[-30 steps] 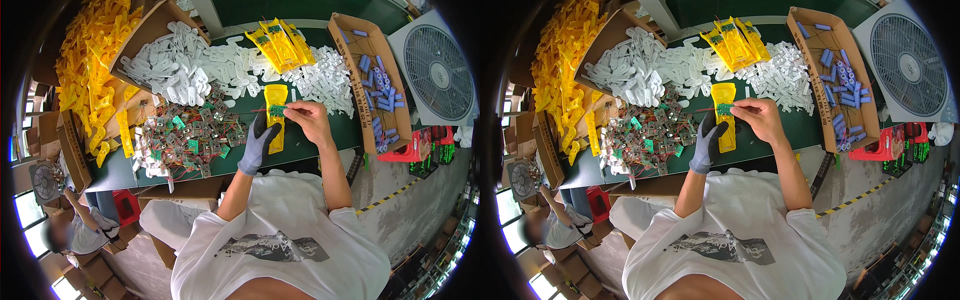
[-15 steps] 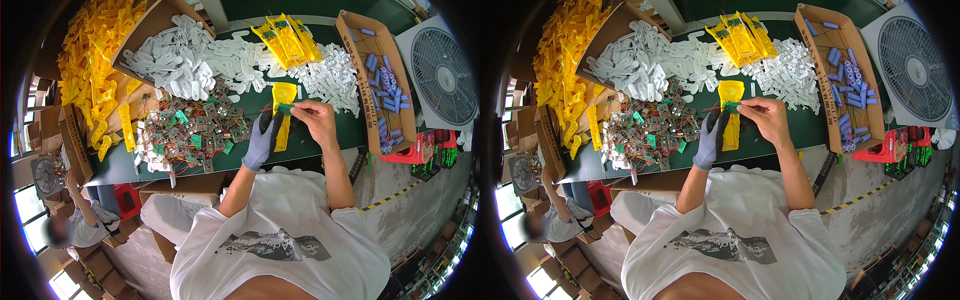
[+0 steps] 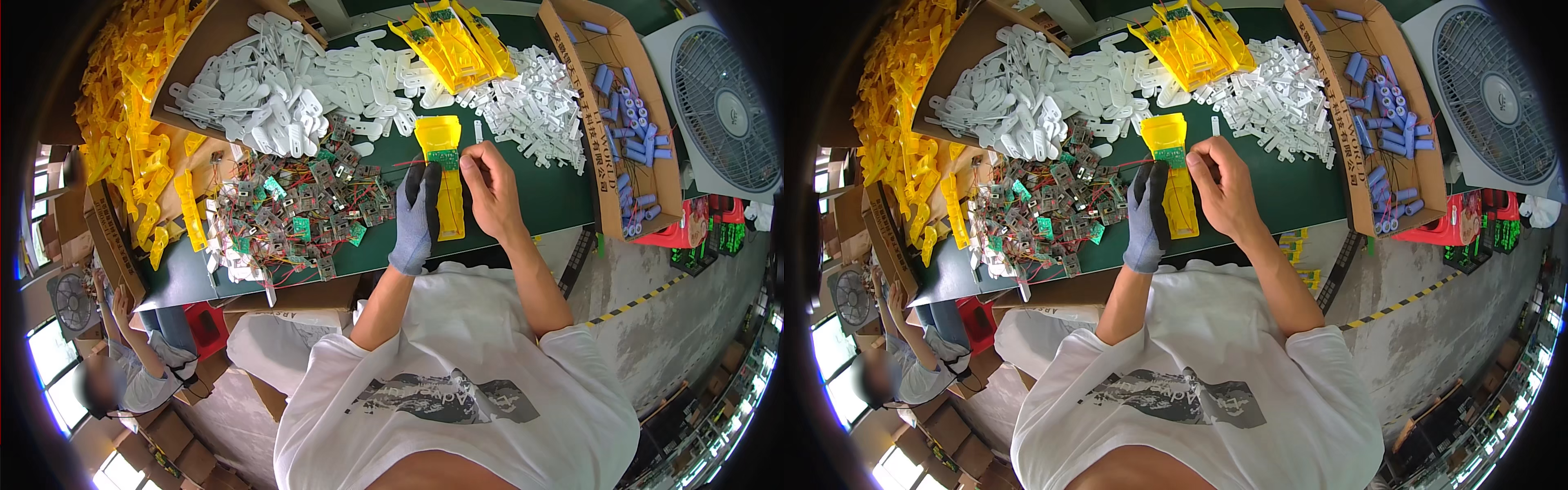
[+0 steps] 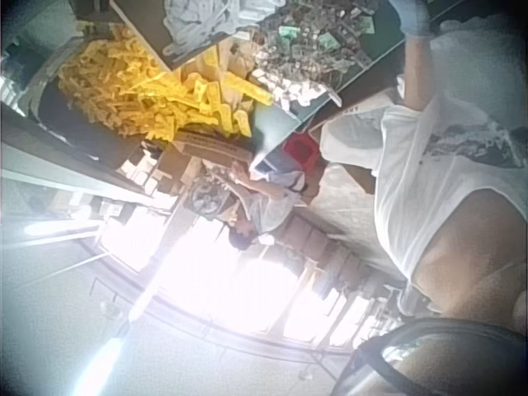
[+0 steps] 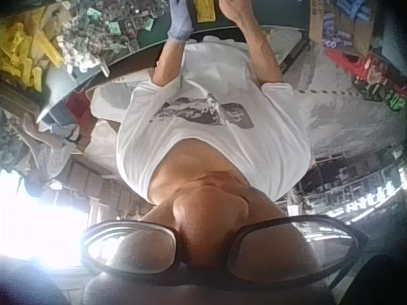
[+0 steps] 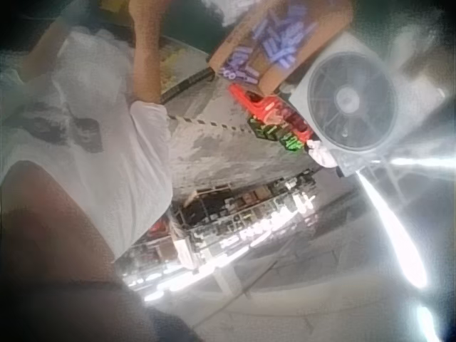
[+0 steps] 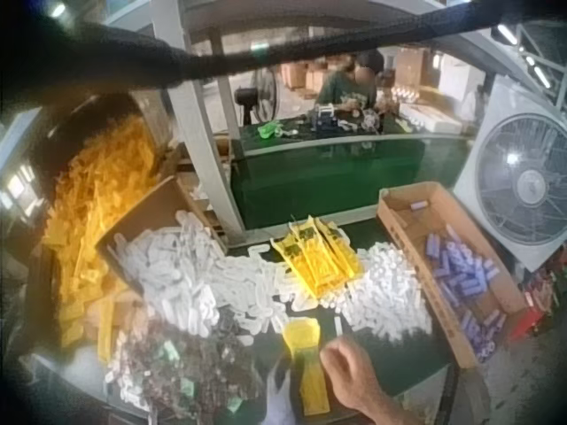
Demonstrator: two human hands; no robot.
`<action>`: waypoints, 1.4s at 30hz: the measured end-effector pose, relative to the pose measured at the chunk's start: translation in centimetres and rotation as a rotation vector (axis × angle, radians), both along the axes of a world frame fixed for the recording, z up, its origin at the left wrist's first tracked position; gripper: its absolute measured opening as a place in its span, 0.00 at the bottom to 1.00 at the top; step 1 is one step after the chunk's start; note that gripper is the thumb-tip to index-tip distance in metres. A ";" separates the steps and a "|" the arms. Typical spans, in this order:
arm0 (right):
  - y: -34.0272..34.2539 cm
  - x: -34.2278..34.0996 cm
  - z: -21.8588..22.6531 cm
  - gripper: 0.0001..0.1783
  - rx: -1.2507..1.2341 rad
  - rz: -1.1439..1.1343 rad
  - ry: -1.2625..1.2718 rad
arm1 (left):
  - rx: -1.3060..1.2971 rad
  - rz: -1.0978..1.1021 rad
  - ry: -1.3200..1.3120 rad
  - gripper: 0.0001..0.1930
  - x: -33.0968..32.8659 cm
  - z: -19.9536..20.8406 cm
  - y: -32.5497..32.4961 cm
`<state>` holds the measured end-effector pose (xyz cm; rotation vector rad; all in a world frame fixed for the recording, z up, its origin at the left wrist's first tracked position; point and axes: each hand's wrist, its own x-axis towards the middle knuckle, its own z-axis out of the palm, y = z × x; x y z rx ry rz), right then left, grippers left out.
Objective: The person assembles flashlight components by hand, inserting circuit boards, battery cells, white plastic parts, and internal wiring into yellow plastic housings.
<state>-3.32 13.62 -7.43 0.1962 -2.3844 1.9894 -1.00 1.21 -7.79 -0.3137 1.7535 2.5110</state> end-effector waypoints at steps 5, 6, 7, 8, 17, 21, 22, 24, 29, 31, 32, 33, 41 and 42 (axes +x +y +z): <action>-0.3 0.0 0.1 0.07 0.078 0.012 0.043 | -0.402 -0.043 0.195 0.12 0.2 -1.2 -0.8; -0.3 0.0 0.3 0.07 0.085 0.013 0.044 | -0.402 -0.043 0.186 0.12 0.2 -1.1 -0.6; -0.4 -0.1 0.3 0.07 0.092 0.011 0.045 | -0.417 -0.013 0.217 0.11 0.0 -0.7 -0.4; -0.4 -0.1 0.1 0.07 0.091 0.010 0.039 | -0.431 0.017 0.249 0.11 -0.1 -0.5 -0.3; -0.8 -0.2 0.7 0.05 0.169 0.021 0.101 | 0.010 -0.006 0.046 0.09 -0.3 -0.8 0.0; -0.9 0.2 0.4 0.04 0.155 0.043 0.151 | -0.020 0.064 0.075 0.10 0.3 -1.0 0.1; -0.9 0.3 0.0 0.04 0.155 0.054 0.155 | 0.017 0.054 0.026 0.10 0.5 -1.2 -0.3; 0.1 0.6 -1.4 0.04 -0.020 0.053 0.050 | 0.099 0.014 -0.009 0.11 -0.1 -0.4 -0.1; 0.5 0.3 -1.1 0.07 -0.480 -0.256 0.021 | 0.213 0.175 0.096 0.11 -7.2 4.4 0.1; 0.6 0.6 -1.9 0.07 -0.439 -0.210 0.017 | 0.034 0.308 0.285 0.14 -12.7 4.7 0.2; 0.6 0.7 -1.9 0.07 -0.393 -0.176 0.007 | -0.090 0.269 0.222 0.18 -14.8 5.3 -0.2; 0.2 0.9 -1.7 0.06 -0.341 -0.170 0.001 | -0.368 0.340 0.213 0.22 -15.9 6.4 -0.3; 2.0 1.5 -3.1 0.05 -0.169 -0.143 0.045 | -1.204 0.409 0.435 0.26 -9.9 6.3 -1.8; 2.0 1.5 -3.1 0.06 -0.188 -0.121 0.054 | -1.231 0.335 0.591 0.26 -7.1 6.2 -3.0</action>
